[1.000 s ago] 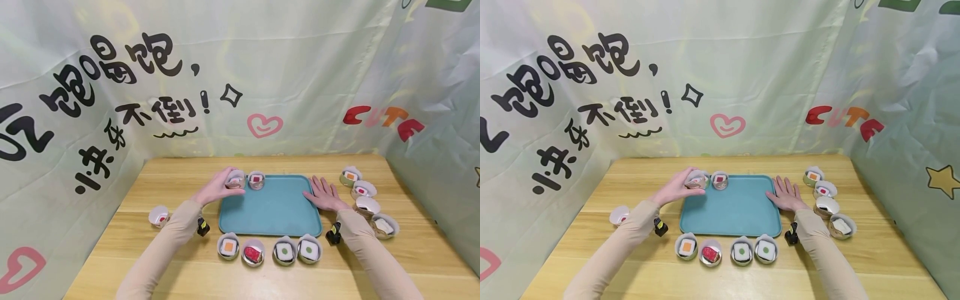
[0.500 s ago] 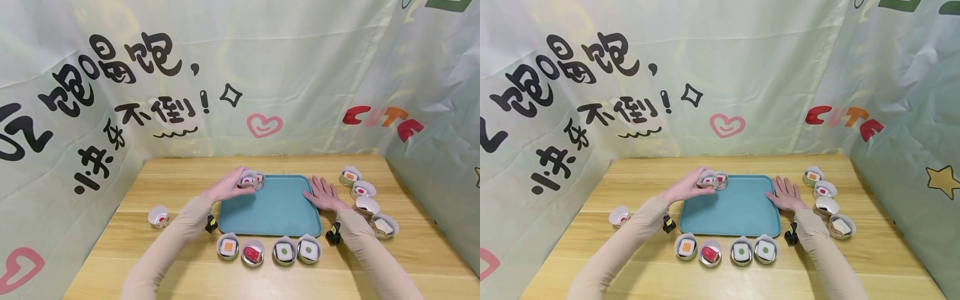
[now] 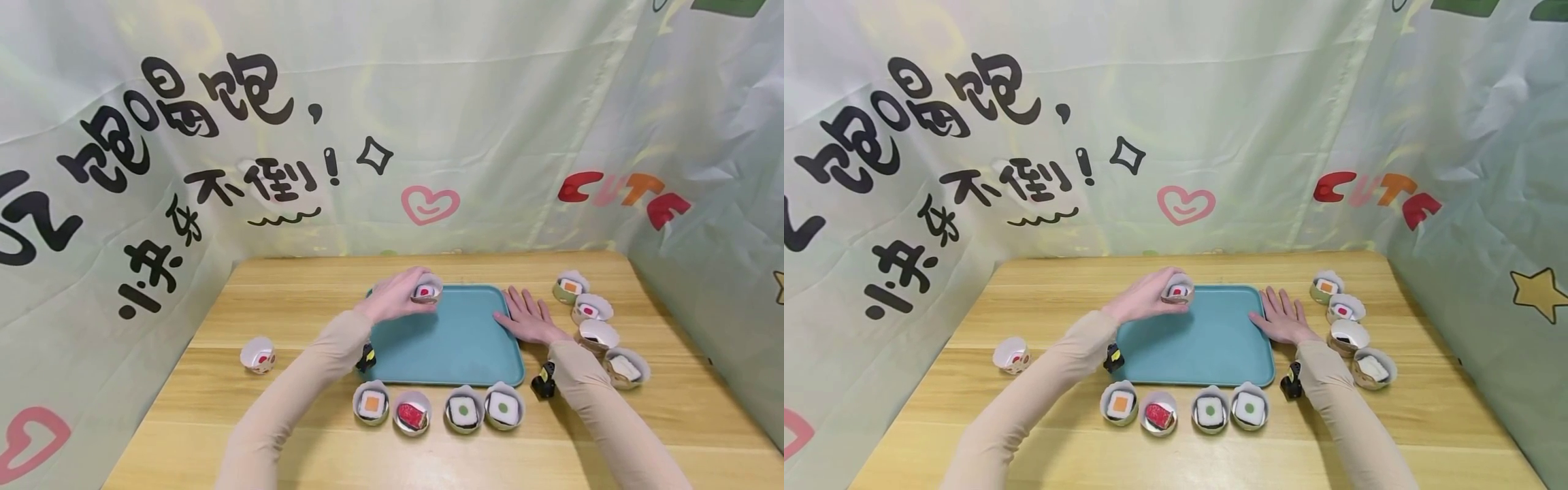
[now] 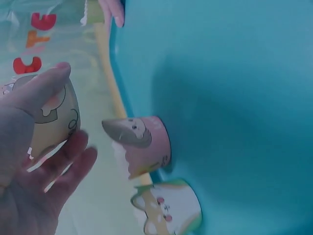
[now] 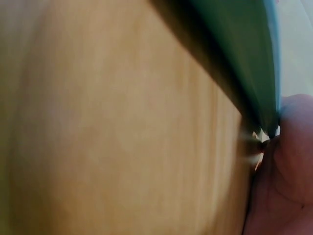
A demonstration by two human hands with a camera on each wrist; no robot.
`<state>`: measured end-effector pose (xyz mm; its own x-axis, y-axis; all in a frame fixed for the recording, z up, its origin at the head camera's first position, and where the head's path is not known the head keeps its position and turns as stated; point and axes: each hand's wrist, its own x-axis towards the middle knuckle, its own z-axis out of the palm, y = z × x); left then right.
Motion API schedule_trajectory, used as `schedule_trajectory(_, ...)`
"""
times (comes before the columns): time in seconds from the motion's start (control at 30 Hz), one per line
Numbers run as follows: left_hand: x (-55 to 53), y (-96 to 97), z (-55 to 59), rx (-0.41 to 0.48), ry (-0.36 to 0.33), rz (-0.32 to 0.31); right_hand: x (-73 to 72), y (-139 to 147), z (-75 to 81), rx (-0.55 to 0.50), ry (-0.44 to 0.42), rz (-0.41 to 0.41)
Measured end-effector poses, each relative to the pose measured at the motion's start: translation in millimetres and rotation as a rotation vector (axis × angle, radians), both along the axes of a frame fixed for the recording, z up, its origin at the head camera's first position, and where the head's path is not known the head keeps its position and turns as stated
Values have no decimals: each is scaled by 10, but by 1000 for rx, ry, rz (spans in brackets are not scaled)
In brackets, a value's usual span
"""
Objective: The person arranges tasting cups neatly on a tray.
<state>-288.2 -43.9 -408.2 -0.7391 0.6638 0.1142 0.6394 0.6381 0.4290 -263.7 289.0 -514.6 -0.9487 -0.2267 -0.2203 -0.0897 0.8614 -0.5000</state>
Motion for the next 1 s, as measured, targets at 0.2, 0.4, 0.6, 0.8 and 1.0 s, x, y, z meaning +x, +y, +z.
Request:
schedule_trajectory(0.2, -39, 154, -40, -27, 61, 31, 1, 12, -17, 2, 4, 1)
schedule_trajectory(0.4, -79, 286, -90, -48, 88, 39, -1, 15, -16, 1, 7, 1)
schedule_trajectory(0.6, -117, 382, -147, -171, 125, 77, -6, 4, 5, 8, 1, 3)
schedule_trajectory(0.8, -153, 468, -217, -231, 119, 97, -5, -4, 9, 13, 3, 1)
schedule_trajectory(1.0, -174, 540, -277, -274, 156, 84, -8, 6, -16, 21, 5, -1)
